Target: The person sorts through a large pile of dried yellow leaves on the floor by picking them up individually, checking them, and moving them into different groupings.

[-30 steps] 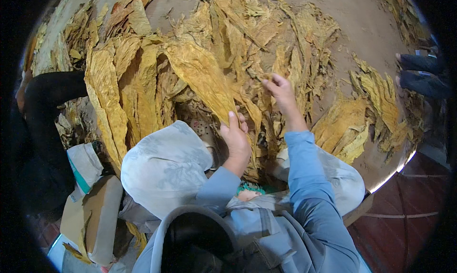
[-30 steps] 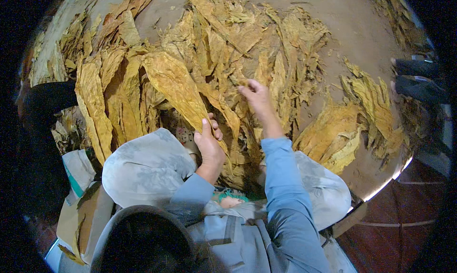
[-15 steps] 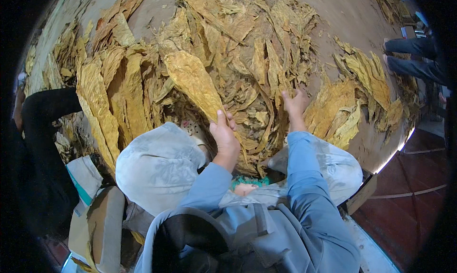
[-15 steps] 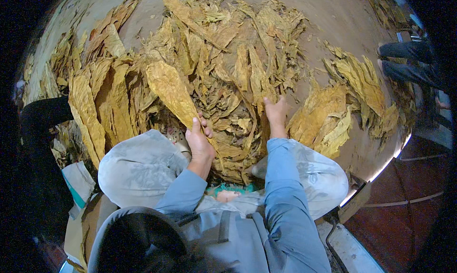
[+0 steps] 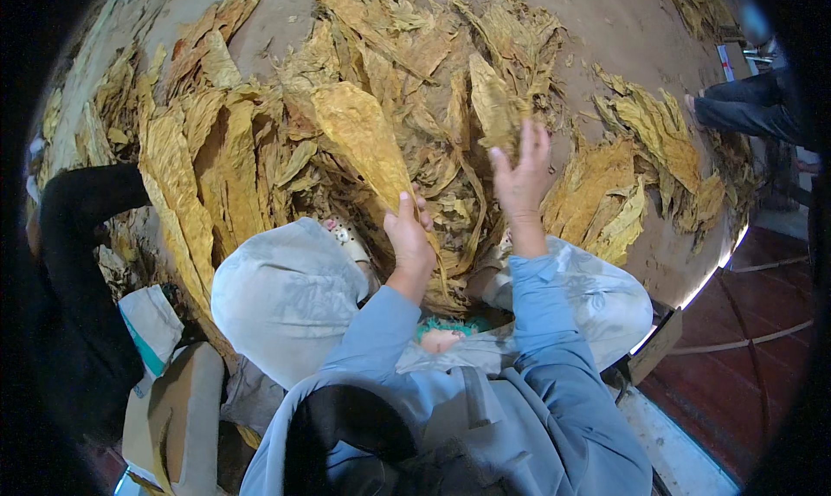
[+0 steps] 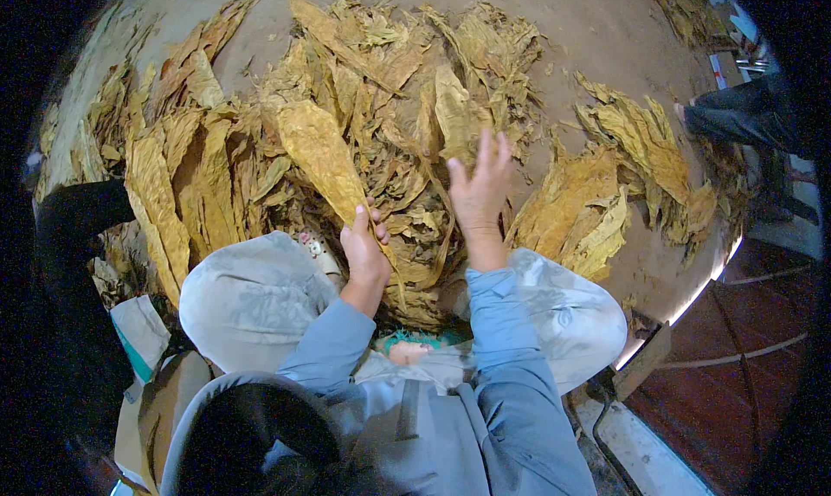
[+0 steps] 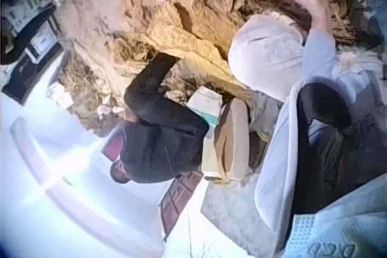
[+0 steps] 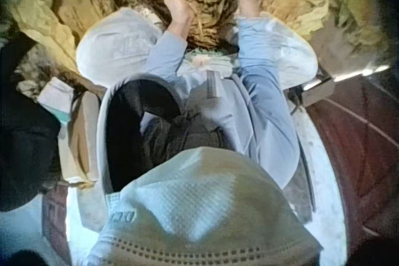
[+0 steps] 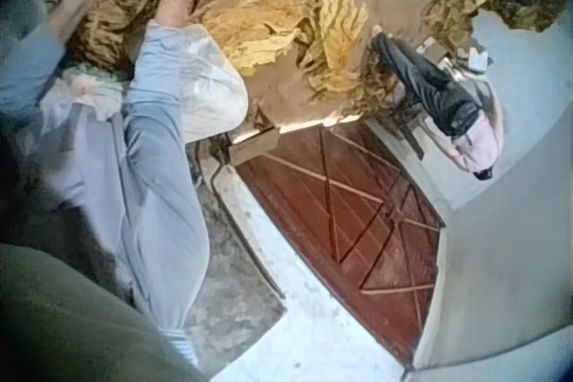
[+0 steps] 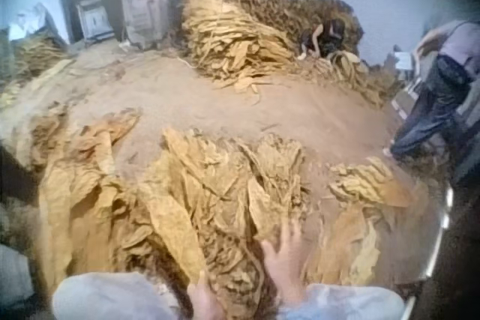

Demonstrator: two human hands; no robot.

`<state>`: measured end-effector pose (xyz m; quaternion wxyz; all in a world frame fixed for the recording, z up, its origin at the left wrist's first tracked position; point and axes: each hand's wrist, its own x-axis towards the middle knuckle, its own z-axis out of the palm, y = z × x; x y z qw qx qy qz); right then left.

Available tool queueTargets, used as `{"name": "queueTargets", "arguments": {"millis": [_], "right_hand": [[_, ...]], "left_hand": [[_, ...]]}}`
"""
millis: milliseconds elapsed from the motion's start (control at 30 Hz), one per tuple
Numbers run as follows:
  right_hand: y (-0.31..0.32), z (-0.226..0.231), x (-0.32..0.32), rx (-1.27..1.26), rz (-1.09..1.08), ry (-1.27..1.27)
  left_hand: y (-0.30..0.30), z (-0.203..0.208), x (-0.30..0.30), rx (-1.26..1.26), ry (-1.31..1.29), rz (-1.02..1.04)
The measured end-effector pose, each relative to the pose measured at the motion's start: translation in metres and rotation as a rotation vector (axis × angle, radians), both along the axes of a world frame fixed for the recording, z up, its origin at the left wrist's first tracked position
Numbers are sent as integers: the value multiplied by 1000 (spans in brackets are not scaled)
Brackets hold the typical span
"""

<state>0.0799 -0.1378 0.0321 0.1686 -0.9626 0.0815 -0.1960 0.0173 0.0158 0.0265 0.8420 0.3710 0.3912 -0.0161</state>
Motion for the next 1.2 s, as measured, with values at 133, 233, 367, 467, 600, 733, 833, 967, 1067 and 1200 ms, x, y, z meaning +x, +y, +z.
{"name": "queueTargets", "arguments": {"millis": [133,233,367,467,600,733,833,967,1067,1200], "right_hand": [[53,-24,-37,-154,514,665],[65,-51,-66,243,625,788],[47,-62,-80,614,215,498],[25,-79,-70,692,51,396],[37,-67,-40,485,-56,728],[45,-72,-35,155,38,1110],[21,-52,-42,691,43,801],[-2,-5,-41,1302,96,551],[1,17,-44,1400,125,541],[41,12,-59,1194,200,657]], "left_hand": [[7,-13,-7,10,-19,19],[20,-23,-10,19,-6,90],[31,-21,-12,84,-4,76],[31,-22,-10,99,38,72],[26,-19,-10,93,69,58],[25,-20,-8,94,63,101],[27,-23,-10,85,56,65],[21,-27,-13,-2,36,-122],[12,-18,-16,-73,19,-295],[6,2,-21,-355,-64,-421]]}}
